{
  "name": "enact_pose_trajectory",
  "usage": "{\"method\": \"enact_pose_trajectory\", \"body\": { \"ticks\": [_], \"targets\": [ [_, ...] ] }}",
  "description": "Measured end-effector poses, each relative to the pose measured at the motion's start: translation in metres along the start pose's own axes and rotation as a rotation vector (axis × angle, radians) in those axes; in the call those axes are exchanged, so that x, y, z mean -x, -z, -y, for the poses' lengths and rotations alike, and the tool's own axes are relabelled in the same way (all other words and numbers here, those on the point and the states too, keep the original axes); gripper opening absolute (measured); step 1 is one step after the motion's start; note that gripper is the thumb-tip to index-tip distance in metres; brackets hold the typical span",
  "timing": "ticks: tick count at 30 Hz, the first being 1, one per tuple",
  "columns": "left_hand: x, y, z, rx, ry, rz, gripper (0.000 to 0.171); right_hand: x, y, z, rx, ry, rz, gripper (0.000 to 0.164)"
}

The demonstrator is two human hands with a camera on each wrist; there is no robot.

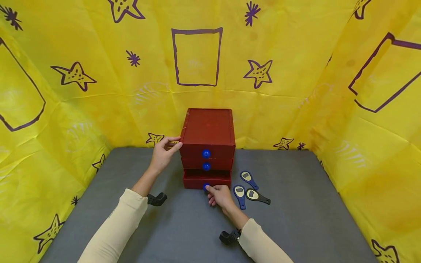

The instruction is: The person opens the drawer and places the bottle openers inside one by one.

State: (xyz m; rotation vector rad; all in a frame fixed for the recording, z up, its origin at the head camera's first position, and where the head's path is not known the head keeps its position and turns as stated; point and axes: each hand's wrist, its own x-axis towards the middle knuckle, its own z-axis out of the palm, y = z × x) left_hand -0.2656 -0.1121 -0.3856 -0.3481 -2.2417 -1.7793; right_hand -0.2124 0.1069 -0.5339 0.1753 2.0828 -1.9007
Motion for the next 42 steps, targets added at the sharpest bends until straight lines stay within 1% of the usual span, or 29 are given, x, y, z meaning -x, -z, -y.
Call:
{"method": "enact_pose_trajectory", "body": {
  "ticks": [5,10,15,22,27,32,36,39,42],
  "targets": [
    [-0.001,0.001,0.001,-0.017,-0.018,0.032,0.033,0.021,0.001,-0.005,0.043,0.011,0.029,0.043],
    [0.000,0.002,-0.002,-0.061,-0.041,0.033,0.033,0.041,0.001,-0.008,0.090,0.024,0.062,0.042],
    [0.000,0.001,-0.004,-0.120,-0.095,0.023,0.033,0.056,0.001,-0.011,0.113,0.021,0.077,0.041],
    [0.000,-0.001,-0.002,-0.118,-0.168,0.014,0.032,0.073,-0.001,-0.018,0.115,0.002,0.122,0.041],
    [0.000,-0.003,0.000,-0.139,-0.193,0.001,0.031,0.078,-0.002,-0.022,0.095,-0.011,0.126,0.040],
    [0.000,-0.002,0.003,-0.099,-0.197,-0.001,0.031,0.078,-0.004,-0.024,0.082,-0.023,0.114,0.041],
    [0.000,-0.002,0.005,-0.087,-0.192,-0.006,0.031,0.079,-0.005,-0.025,0.084,-0.028,0.118,0.042],
    [0.000,-0.003,0.006,-0.082,-0.195,-0.016,0.030,0.079,0.000,-0.024,0.126,-0.029,0.163,0.041],
    [0.001,-0.003,0.005,-0.095,-0.213,-0.012,0.030,0.080,0.013,-0.021,0.226,-0.017,0.269,0.039]
  ]
}}
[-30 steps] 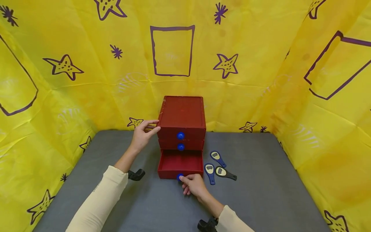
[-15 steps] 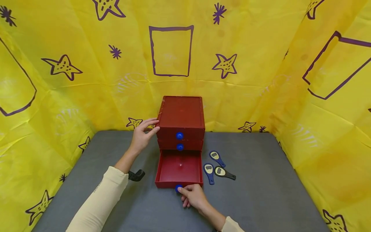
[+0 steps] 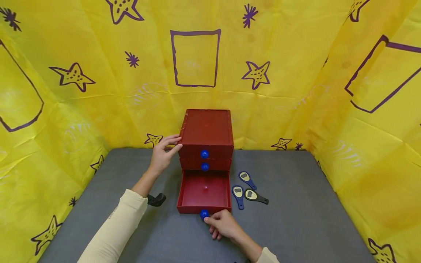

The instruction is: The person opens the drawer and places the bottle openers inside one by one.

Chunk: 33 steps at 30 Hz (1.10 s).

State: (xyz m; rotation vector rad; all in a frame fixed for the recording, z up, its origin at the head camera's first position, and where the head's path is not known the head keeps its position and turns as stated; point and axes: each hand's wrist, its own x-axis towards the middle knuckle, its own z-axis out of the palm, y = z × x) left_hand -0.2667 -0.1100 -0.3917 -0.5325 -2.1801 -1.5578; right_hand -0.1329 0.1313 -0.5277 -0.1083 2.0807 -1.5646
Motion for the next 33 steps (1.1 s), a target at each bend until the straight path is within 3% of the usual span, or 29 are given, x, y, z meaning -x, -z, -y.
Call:
{"method": "enact_pose_trajectory", "body": {
  "ticks": [6,11,15,18,21,25,28,33],
  "targets": [
    [0.001,0.000,-0.003,-0.020,-0.017,0.012,0.031,0.012,0.040,0.007,0.187,0.063,0.186,0.033],
    [0.001,0.000,-0.004,-0.011,-0.001,0.012,0.031,0.020,0.080,0.014,0.277,0.091,0.203,0.031],
    [0.001,-0.001,0.003,-0.007,0.004,0.009,0.031,0.020,0.108,0.017,0.381,0.113,0.077,0.029],
    [-0.001,-0.006,0.020,0.003,0.011,-0.001,0.030,0.015,0.124,0.015,0.463,0.114,-0.082,0.025],
    [-0.002,-0.008,0.024,0.018,0.022,-0.004,0.030,0.006,0.135,0.010,0.505,0.104,-0.226,0.023],
    [0.001,-0.004,0.003,0.018,0.014,0.001,0.029,-0.009,0.146,0.004,0.537,0.120,-0.380,0.020],
    [0.002,-0.003,0.000,0.007,0.001,-0.013,0.029,-0.020,0.151,0.001,0.595,0.122,-0.465,0.019],
    [0.000,-0.009,0.024,0.009,0.019,-0.037,0.030,-0.033,0.156,-0.003,0.685,0.082,-0.530,0.020]
  ]
}}
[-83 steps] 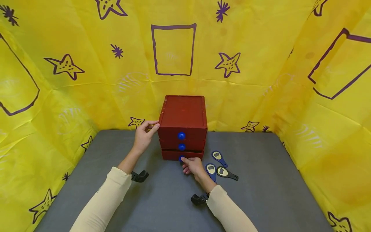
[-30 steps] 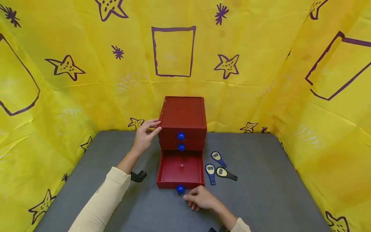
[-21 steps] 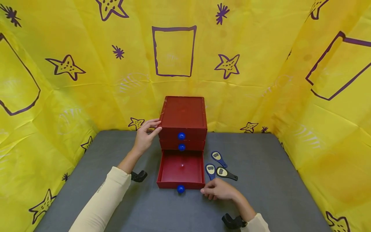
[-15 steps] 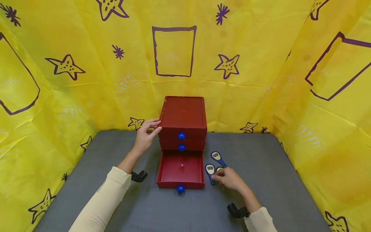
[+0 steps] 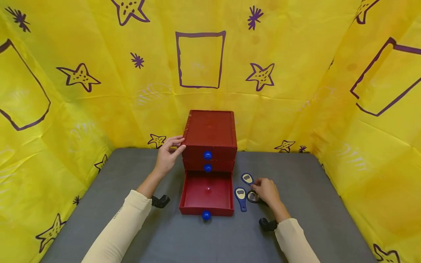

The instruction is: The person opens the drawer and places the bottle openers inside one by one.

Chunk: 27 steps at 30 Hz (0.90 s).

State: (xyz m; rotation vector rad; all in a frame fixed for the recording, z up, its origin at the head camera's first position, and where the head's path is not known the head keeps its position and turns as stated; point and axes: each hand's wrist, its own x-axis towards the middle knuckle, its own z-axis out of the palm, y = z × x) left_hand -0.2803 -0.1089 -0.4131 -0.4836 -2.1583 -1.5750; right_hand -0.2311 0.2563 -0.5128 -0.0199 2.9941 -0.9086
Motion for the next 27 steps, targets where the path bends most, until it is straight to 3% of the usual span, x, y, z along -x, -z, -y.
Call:
{"method": "enact_pose_trajectory", "body": {
  "ticks": [4,13,22,27],
  "targets": [
    [-0.001,-0.003,0.014,0.008,0.005,-0.007,0.030,-0.003,-0.004,-0.002,0.071,-0.026,-0.016,0.021],
    [0.000,-0.001,0.018,0.018,-0.023,-0.003,0.029,-0.004,-0.012,0.000,0.164,-0.050,-0.062,0.016],
    [0.000,0.000,0.017,0.021,0.001,-0.008,0.029,-0.008,-0.012,0.000,0.153,-0.041,-0.050,0.018],
    [0.001,0.000,0.003,0.012,0.009,-0.001,0.030,-0.010,-0.011,-0.008,0.080,-0.023,-0.068,0.019]
  ]
}}
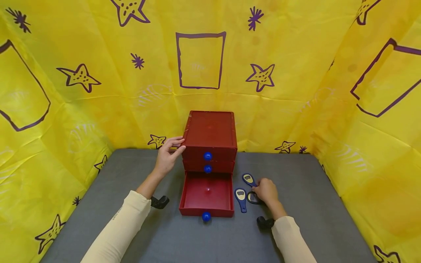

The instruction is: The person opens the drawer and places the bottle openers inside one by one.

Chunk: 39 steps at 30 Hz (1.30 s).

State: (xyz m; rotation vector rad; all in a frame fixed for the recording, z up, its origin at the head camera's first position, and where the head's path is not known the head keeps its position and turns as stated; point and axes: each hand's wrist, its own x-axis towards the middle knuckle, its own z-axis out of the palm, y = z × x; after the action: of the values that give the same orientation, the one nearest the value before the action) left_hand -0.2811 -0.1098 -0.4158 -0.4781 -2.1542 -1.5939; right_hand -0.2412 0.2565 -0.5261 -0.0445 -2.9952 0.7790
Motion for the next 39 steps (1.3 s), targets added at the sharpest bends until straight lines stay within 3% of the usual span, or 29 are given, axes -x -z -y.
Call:
{"method": "enact_pose_trajectory", "body": {
  "ticks": [3,5,11,16,28,39],
  "targets": [
    [0.002,0.001,-0.014,-0.016,-0.004,0.007,0.029,-0.001,0.001,-0.004,-0.059,-0.019,-0.003,0.017],
    [0.002,0.002,-0.015,-0.021,-0.001,0.005,0.029,-0.001,0.003,-0.006,-0.094,-0.034,-0.003,0.019],
    [-0.001,-0.001,0.009,0.007,0.019,-0.006,0.030,-0.001,0.021,0.000,-0.157,-0.058,-0.008,0.024],
    [-0.001,-0.001,0.014,0.011,-0.015,-0.011,0.029,-0.001,0.044,0.010,-0.200,-0.050,-0.027,0.026],
    [-0.002,0.000,0.012,0.002,-0.006,-0.006,0.030,0.009,0.093,0.045,-0.267,0.011,-0.208,0.029],
    [0.000,0.000,-0.006,-0.014,0.004,0.013,0.030,0.021,0.113,0.073,-0.331,0.077,-0.309,0.029]
  ]
}}
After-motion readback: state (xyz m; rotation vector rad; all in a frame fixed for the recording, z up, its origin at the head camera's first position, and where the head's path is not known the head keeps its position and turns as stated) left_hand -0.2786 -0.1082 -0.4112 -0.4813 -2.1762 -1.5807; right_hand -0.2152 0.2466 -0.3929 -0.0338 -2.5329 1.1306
